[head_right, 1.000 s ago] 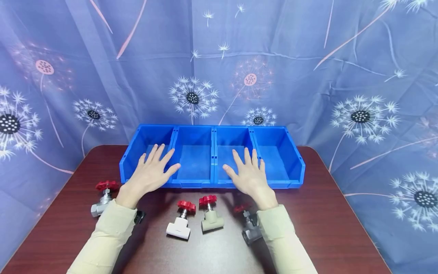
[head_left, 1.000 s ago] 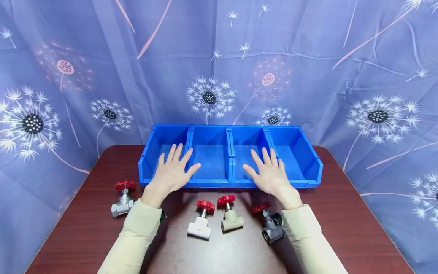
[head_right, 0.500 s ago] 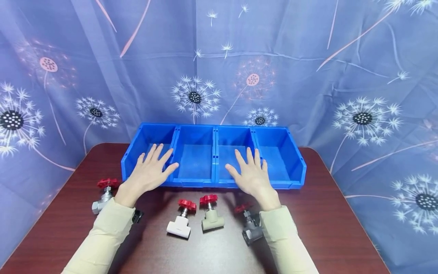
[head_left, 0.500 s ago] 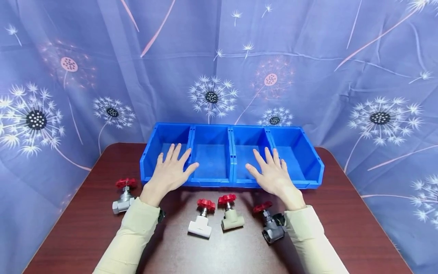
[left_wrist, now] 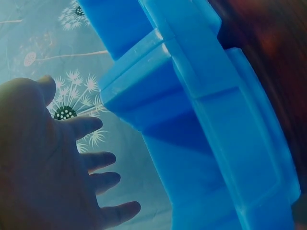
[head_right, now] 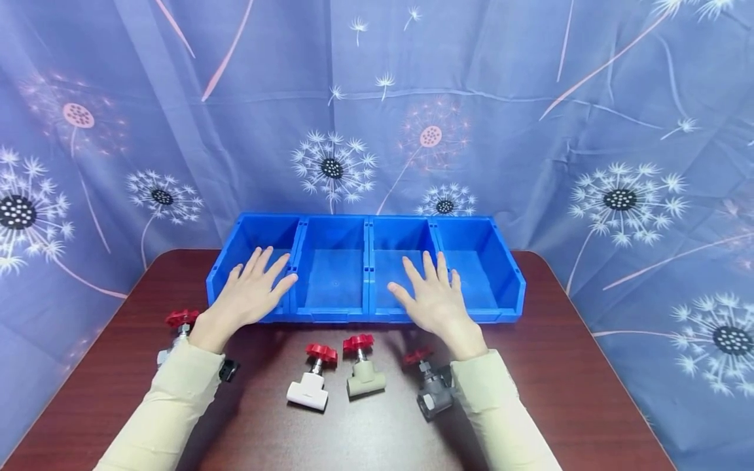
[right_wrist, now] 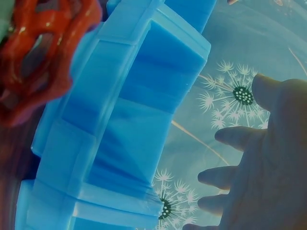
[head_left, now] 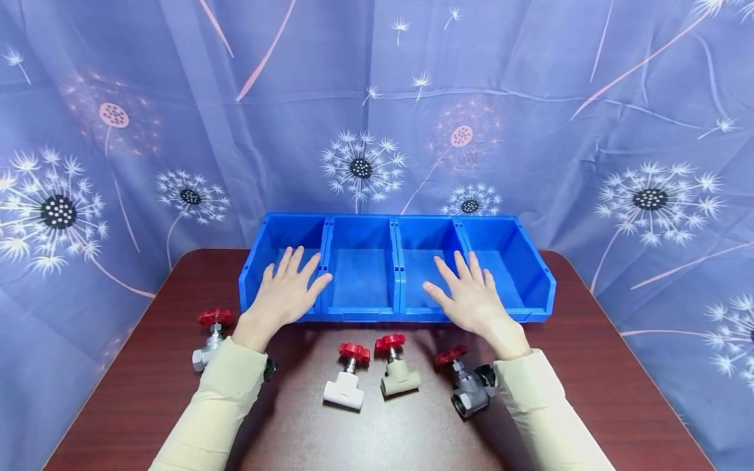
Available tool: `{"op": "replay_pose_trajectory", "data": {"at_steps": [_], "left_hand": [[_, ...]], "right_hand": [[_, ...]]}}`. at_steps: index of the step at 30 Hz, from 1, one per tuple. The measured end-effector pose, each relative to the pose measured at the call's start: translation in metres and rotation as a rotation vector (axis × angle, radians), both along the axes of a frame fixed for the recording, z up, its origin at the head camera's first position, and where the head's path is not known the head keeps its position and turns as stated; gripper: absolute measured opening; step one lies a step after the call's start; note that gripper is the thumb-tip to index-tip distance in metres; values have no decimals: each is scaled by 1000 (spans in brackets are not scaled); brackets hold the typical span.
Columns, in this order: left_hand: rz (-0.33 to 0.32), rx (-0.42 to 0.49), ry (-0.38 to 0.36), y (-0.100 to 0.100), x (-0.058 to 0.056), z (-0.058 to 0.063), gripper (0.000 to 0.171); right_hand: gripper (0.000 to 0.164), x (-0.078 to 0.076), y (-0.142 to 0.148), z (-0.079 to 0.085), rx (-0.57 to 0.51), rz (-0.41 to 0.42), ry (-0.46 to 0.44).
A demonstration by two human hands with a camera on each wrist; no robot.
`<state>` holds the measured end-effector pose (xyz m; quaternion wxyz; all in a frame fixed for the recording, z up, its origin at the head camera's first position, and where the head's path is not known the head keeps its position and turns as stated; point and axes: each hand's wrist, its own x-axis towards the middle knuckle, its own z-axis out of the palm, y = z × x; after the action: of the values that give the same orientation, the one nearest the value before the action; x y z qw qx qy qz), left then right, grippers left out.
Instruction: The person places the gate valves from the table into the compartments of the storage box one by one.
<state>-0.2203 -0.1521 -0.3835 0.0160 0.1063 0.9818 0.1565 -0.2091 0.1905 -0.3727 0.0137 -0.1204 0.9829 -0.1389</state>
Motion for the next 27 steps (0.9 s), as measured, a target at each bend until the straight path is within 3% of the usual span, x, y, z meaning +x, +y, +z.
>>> {"op": "replay_pose_trajectory", "data": {"at_steps": [13,27], "left_hand": [[7,6,4,-8,-4,8,72],[43,-50,20,-30,-12,1,72]], "right_hand": [[76,3,14,8,-6,31,-5],[78,14,49,15,-53,84,-16]]}}
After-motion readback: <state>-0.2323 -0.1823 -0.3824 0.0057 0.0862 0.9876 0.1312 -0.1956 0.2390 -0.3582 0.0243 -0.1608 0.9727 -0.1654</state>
